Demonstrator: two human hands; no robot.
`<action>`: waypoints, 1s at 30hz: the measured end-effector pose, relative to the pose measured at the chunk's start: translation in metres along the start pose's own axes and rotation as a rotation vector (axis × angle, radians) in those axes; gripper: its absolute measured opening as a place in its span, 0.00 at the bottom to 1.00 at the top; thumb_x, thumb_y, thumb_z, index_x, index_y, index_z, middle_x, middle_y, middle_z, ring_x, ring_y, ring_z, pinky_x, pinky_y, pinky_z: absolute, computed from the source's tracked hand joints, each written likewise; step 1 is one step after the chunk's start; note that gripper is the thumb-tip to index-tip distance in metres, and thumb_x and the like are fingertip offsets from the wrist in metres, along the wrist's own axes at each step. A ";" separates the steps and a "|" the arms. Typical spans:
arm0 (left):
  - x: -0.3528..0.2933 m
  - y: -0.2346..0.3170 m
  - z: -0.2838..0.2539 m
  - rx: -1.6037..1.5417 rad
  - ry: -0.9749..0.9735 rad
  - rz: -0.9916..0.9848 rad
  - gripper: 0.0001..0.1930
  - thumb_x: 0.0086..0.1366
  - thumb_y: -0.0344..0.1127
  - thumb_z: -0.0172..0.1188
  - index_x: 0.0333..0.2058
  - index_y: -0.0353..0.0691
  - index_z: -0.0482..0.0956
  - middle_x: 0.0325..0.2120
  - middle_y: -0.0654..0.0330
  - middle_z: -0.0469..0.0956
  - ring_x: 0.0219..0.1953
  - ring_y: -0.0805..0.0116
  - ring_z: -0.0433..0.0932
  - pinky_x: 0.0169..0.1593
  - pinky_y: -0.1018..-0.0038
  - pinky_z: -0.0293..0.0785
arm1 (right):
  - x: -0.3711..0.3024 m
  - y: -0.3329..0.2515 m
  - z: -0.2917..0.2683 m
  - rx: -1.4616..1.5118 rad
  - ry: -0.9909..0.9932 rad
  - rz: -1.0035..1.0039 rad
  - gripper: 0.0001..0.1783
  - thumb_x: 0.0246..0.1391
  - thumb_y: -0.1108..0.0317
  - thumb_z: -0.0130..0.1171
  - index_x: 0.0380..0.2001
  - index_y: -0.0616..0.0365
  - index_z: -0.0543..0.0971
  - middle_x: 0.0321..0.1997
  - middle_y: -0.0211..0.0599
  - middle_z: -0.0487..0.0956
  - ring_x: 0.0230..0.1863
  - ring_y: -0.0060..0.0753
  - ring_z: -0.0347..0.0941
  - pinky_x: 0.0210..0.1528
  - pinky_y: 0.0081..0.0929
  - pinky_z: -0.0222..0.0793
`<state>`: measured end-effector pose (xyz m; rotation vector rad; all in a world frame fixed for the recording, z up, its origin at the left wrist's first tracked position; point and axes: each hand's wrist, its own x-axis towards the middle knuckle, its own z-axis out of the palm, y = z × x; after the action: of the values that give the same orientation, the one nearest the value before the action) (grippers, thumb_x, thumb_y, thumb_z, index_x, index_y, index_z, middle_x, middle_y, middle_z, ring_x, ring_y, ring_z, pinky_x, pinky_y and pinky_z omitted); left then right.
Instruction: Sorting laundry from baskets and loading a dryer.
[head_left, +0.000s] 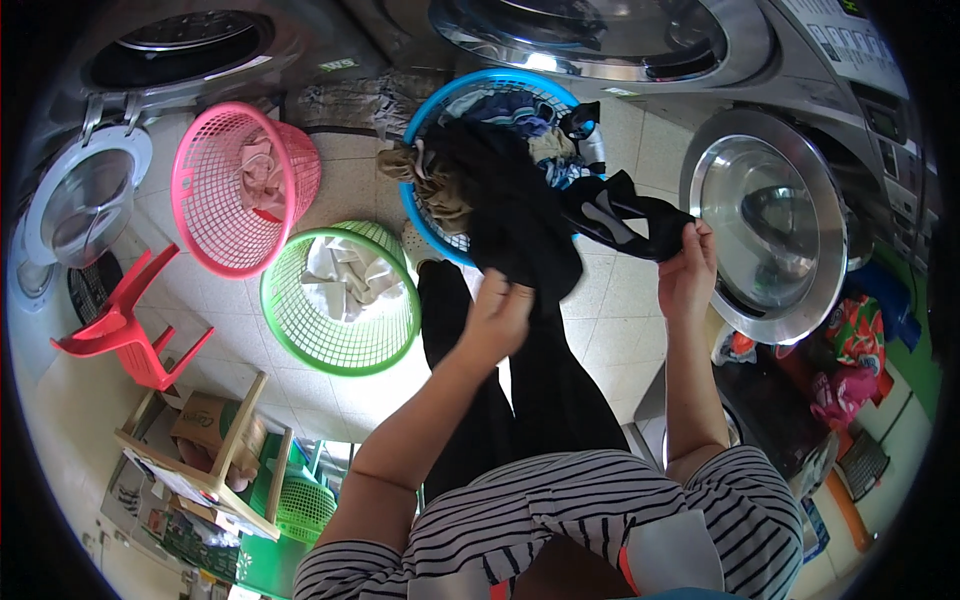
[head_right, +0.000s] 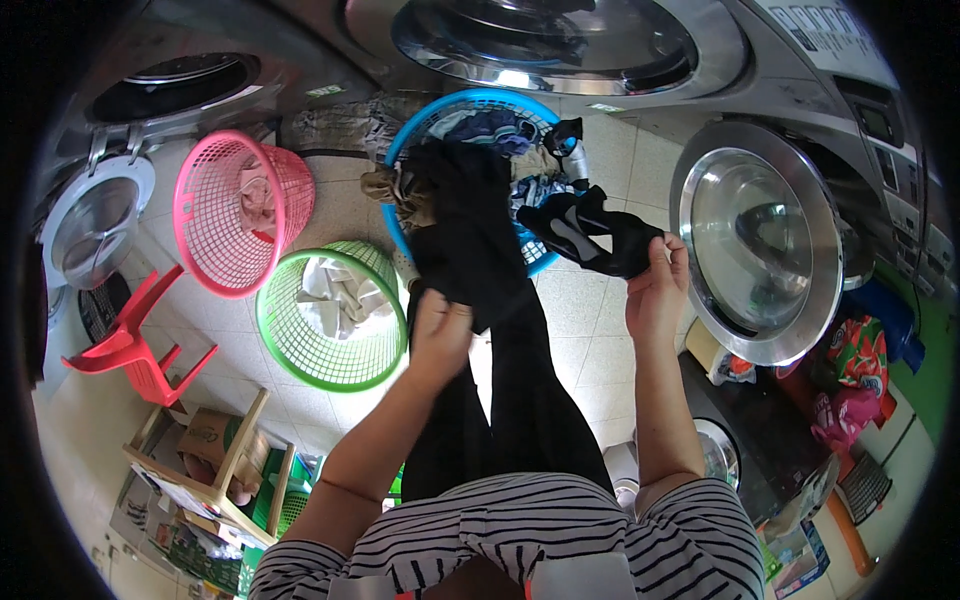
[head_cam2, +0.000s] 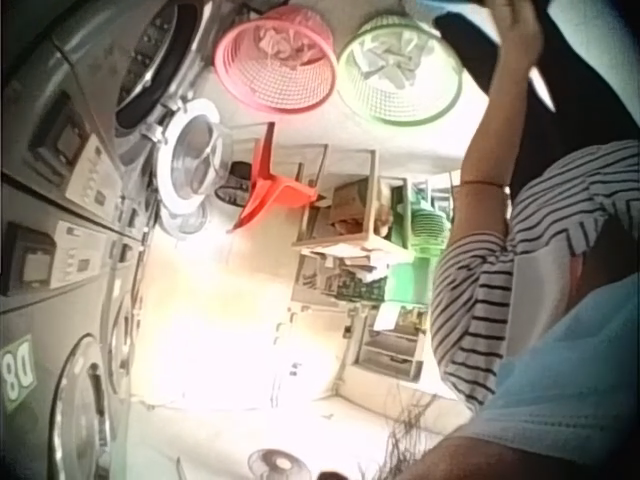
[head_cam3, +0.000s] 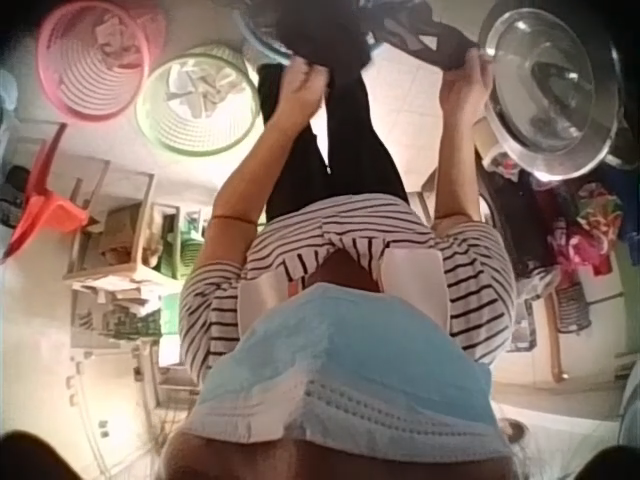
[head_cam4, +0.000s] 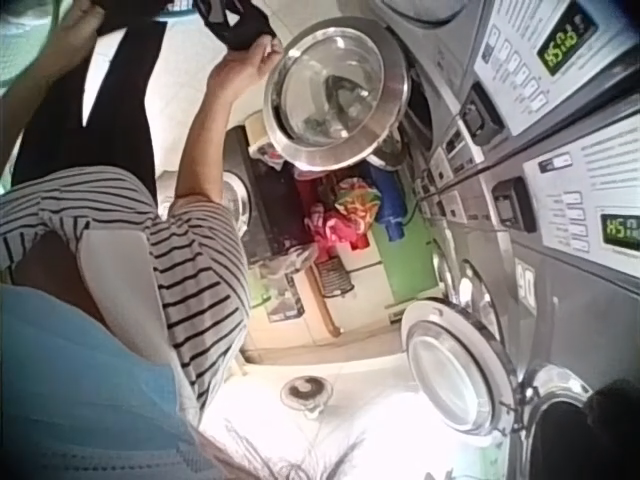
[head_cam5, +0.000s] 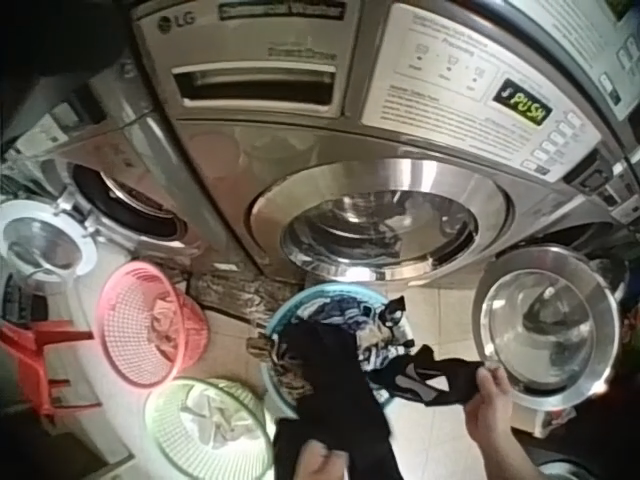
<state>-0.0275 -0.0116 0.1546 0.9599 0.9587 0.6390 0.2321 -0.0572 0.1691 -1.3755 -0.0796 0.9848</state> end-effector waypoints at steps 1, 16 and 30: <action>-0.007 -0.031 0.008 -0.354 -0.011 -0.152 0.16 0.68 0.30 0.45 0.54 0.35 0.64 0.46 0.61 0.70 0.47 0.71 0.70 0.52 0.75 0.65 | -0.003 0.006 0.008 -0.179 -0.020 -0.005 0.08 0.61 0.72 0.47 0.44 0.54 0.68 0.36 0.32 0.76 0.36 0.23 0.74 0.37 0.20 0.70; -0.036 0.087 0.025 -0.493 -0.674 0.227 0.32 0.69 0.49 0.42 0.62 0.32 0.51 0.62 0.45 0.55 0.65 0.53 0.52 0.66 0.61 0.46 | -0.064 0.124 0.073 -0.689 -0.501 -0.393 0.18 0.55 0.64 0.54 0.50 0.52 0.72 0.47 0.36 0.77 0.50 0.34 0.71 0.46 0.33 0.69; -0.061 -0.048 -0.072 -0.041 0.122 -0.366 0.15 0.65 0.37 0.54 0.44 0.35 0.64 0.36 0.55 0.70 0.34 0.69 0.75 0.35 0.76 0.72 | -0.067 0.068 0.059 -1.028 -0.516 -0.573 0.19 0.53 0.63 0.56 0.49 0.52 0.73 0.45 0.37 0.78 0.49 0.35 0.72 0.45 0.33 0.69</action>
<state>-0.1169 -0.0553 0.1179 0.6907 1.1904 0.4089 0.1203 -0.0610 0.1594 -1.7913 -1.4499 0.7816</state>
